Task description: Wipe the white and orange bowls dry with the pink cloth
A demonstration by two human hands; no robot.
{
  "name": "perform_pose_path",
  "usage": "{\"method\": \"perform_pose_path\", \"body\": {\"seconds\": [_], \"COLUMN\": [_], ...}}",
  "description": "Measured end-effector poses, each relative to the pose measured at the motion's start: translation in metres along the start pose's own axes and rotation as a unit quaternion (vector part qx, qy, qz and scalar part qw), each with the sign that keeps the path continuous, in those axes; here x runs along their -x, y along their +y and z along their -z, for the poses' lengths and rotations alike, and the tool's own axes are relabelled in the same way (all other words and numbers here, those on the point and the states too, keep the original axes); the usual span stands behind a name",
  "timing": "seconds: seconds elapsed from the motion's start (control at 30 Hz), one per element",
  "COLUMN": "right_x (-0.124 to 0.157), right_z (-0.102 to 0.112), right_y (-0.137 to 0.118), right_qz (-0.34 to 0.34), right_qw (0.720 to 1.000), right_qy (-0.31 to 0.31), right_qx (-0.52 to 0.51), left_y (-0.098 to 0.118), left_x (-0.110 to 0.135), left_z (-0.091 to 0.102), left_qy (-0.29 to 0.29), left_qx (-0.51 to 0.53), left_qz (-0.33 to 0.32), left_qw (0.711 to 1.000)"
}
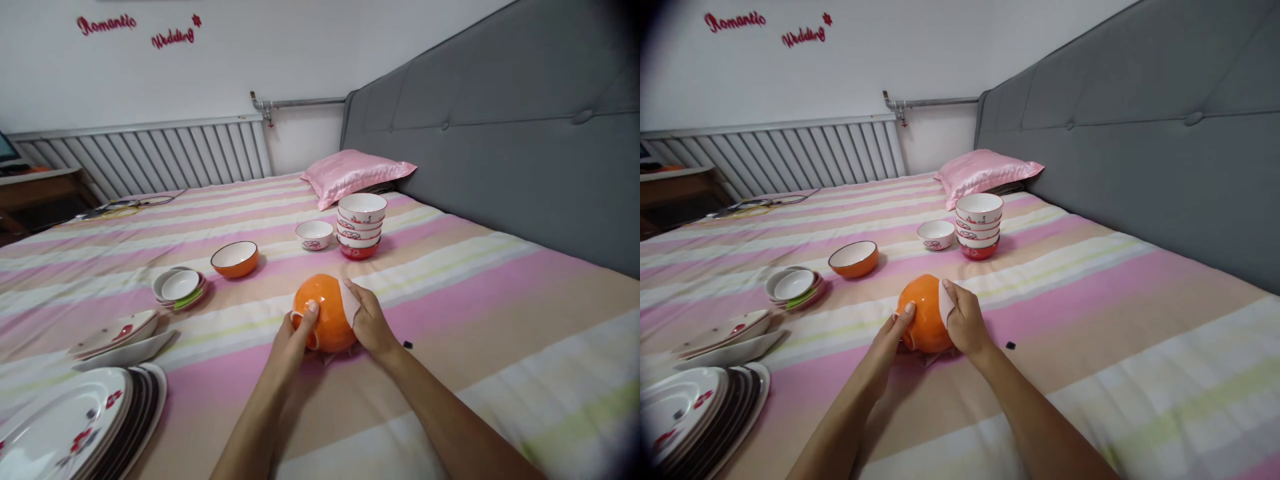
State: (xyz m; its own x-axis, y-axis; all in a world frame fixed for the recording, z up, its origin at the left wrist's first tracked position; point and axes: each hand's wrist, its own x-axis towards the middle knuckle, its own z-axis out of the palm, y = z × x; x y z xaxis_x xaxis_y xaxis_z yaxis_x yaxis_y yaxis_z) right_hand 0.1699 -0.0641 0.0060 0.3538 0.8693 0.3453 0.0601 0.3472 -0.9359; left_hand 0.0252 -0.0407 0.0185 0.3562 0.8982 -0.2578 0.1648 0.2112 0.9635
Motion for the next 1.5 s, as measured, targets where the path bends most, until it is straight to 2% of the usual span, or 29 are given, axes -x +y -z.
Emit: {"method": "perform_pose_path", "body": {"seconds": [0.1, 0.17, 0.2, 0.27, 0.33, 0.43, 0.6, 0.83, 1.07, 1.33, 1.5], "right_x": [-0.001, -0.001, -0.002, -0.003, -0.004, -0.006, -0.007, -0.006, -0.005, -0.006, -0.004], "right_z": [0.001, 0.001, 0.001, 0.002, 0.002, 0.003, 0.004, 0.002, 0.002, 0.004, 0.004], "right_y": [0.002, 0.003, 0.004, 0.005, 0.007, 0.009, 0.011, 0.011, 0.008, 0.004, 0.0], "right_qz": [-0.009, -0.013, -0.013, -0.012, -0.011, -0.018, -0.029, -0.041, -0.022, -0.011, -0.004], "right_qw": [1.0, 1.0, 1.0, 1.0, 1.0, 1.0, 0.999, 0.998, 0.999, 0.999, 1.0], "right_qy": [0.001, -0.01, -0.012, -0.011, 0.002, 0.018, 0.006, 0.008, 0.021, 0.019, 0.011], "right_qx": [0.01, 0.011, 0.009, 0.001, -0.004, -0.006, -0.024, -0.043, -0.035, -0.036, -0.026], "left_y": [-0.001, 0.0, 0.001, 0.003, 0.004, 0.003, 0.002, 0.0, -0.001, -0.004, -0.001], "left_x": [-0.001, -0.001, 0.0, 0.002, 0.003, 0.002, -0.003, -0.005, -0.007, -0.005, -0.005], "left_z": [0.008, 0.012, 0.014, 0.015, 0.015, 0.015, 0.019, 0.019, 0.014, 0.01, 0.008], "left_qy": [0.055, 0.098, 0.101, 0.071, 0.022, -0.007, -0.008, 0.038, 0.066, 0.077, 0.064], "left_qx": [-0.172, -0.263, -0.296, -0.341, -0.371, -0.409, -0.433, -0.418, -0.365, -0.28, -0.171], "left_qz": [-0.077, -0.141, -0.184, -0.272, -0.329, -0.336, -0.342, -0.343, -0.356, -0.296, -0.208], "left_qw": [0.981, 0.949, 0.932, 0.897, 0.868, 0.848, 0.834, 0.84, 0.858, 0.91, 0.961]}}
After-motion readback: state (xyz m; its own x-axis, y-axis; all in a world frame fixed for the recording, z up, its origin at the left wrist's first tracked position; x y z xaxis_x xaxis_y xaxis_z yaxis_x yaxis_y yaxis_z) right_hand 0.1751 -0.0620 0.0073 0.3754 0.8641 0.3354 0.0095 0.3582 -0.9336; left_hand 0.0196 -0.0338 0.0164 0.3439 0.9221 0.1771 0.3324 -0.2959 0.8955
